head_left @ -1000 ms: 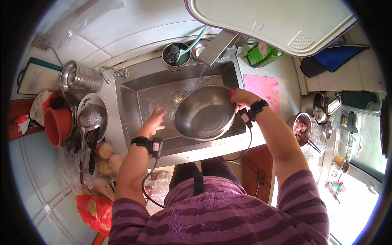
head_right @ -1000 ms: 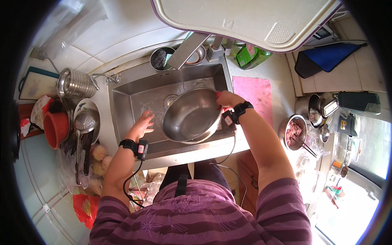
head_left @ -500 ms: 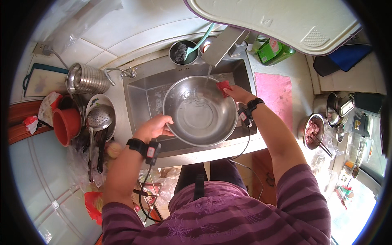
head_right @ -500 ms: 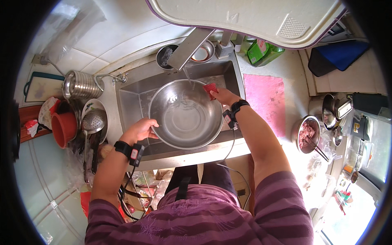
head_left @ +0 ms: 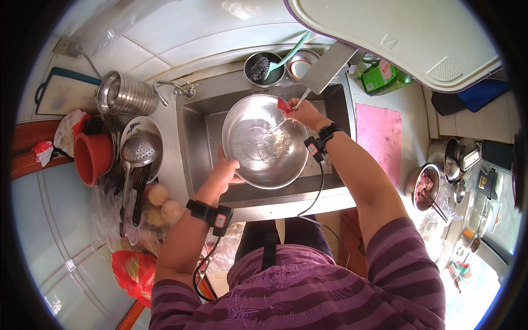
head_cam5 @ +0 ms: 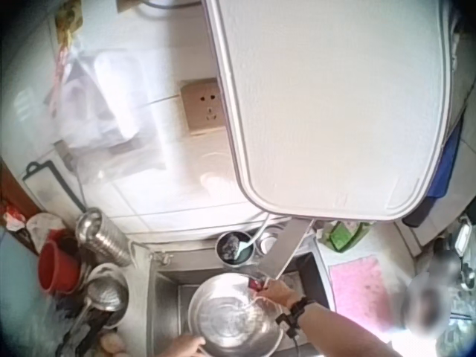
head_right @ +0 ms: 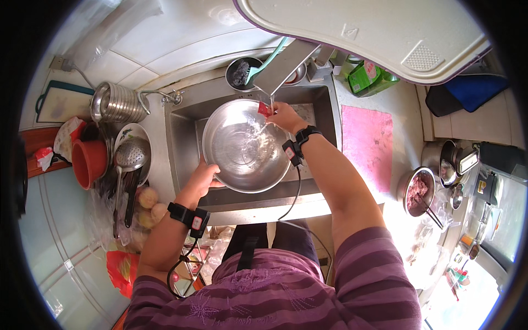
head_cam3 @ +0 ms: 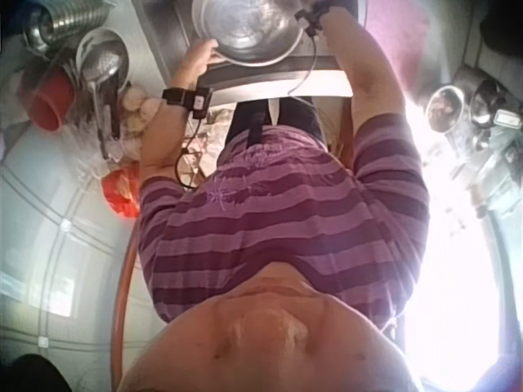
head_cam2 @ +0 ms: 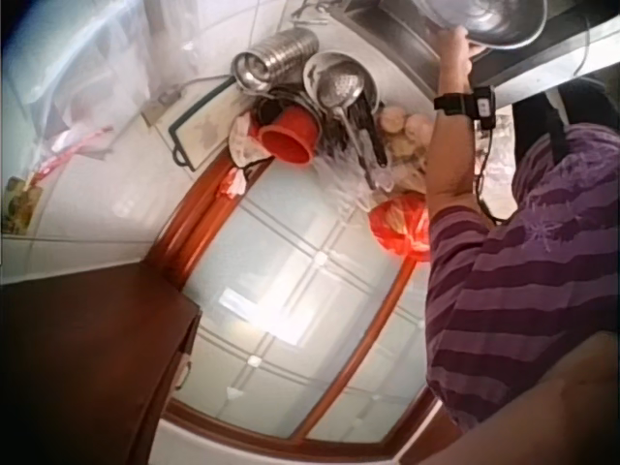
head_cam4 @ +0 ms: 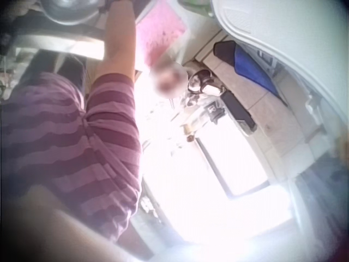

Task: The person washes a metal bowl in the kitchen sink using a red sponge and running water. They scrub the inside and outside of the bowl, rinse it, and place it in the sink.

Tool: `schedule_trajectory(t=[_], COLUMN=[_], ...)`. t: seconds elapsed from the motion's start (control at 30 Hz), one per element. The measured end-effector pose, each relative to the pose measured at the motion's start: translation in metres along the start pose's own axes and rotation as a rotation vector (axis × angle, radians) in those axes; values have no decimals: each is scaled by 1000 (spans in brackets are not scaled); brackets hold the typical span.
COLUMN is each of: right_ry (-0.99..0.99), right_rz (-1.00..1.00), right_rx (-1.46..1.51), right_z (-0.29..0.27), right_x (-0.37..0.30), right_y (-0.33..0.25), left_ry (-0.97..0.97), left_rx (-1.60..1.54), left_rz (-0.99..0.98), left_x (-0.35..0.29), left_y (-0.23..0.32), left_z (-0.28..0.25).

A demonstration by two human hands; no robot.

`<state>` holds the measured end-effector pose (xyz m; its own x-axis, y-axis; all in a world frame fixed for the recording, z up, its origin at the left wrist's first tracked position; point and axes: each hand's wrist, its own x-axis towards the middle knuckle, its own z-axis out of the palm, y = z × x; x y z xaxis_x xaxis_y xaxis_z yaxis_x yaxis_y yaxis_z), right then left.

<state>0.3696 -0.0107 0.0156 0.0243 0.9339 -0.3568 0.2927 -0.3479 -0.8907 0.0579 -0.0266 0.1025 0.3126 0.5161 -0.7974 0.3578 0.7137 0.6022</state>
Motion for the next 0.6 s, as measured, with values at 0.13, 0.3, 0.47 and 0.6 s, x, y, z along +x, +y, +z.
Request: schedule_trajectory(t=[0.13, 0.3, 0.47, 0.6], right_ry=[20, -51, -143, -180], right_rz=[-161, 78, -113, 8], right_rx=[-249, 55, -34, -77], right_z=[1, 5, -3, -2], right_x=[7, 4, 18, 18], right_y=[0, -16, 13, 2], left_ry=[10, 8, -1, -4], left_rx=[-42, -63, -47, -57], left_rz=[-31, -44, -24, -38], left_x=[0, -3, -8, -11], left_y=[-7, -9, -2, -3], left_z=[3, 9, 22, 22])
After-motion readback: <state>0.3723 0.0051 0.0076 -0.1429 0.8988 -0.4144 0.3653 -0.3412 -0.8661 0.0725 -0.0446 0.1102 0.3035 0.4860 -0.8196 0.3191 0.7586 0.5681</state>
